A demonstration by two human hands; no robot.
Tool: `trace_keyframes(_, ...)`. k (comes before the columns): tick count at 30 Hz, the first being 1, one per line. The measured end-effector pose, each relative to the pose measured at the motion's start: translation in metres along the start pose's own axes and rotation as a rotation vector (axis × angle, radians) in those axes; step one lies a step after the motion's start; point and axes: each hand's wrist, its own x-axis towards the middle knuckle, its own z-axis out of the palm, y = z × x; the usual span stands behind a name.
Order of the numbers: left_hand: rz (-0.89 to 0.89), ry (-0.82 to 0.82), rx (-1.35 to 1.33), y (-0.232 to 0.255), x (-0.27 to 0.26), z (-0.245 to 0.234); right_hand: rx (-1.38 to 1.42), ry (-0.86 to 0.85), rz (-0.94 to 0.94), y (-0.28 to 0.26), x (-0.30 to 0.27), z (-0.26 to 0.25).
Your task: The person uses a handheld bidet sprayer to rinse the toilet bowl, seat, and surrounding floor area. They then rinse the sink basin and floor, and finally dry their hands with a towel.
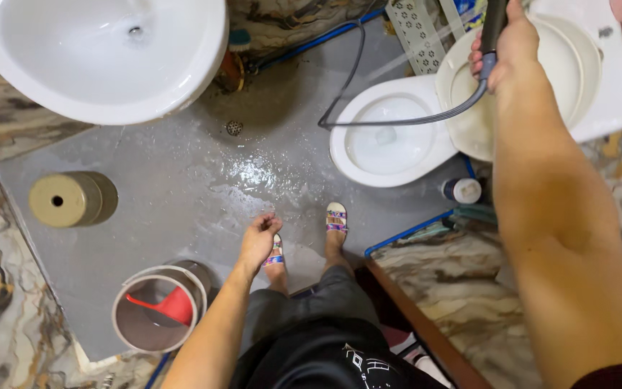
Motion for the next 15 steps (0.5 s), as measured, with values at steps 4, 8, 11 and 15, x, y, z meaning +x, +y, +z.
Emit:
trace_keyframes(4, -0.015, 0.075, -0.102, 0.007, 0.003, 0.032, 0.072, -0.084, 0.058, -0.030, 0.079, -0.026)
trace_keyframes(8, 0.012, 0.121, -0.124, 0.010, 0.014, 0.067, -0.011, -0.109, -0.005, -0.047, 0.133, -0.049)
trace_keyframes(11, 0.018, 0.120, -0.200, 0.014, 0.023, 0.092, -0.110, -0.090, 0.029, -0.049, 0.161, -0.058)
trace_keyframes(15, 0.014, 0.129, -0.179, 0.021, 0.027, 0.117, -0.086, -0.129, 0.086, -0.044, 0.180, -0.061)
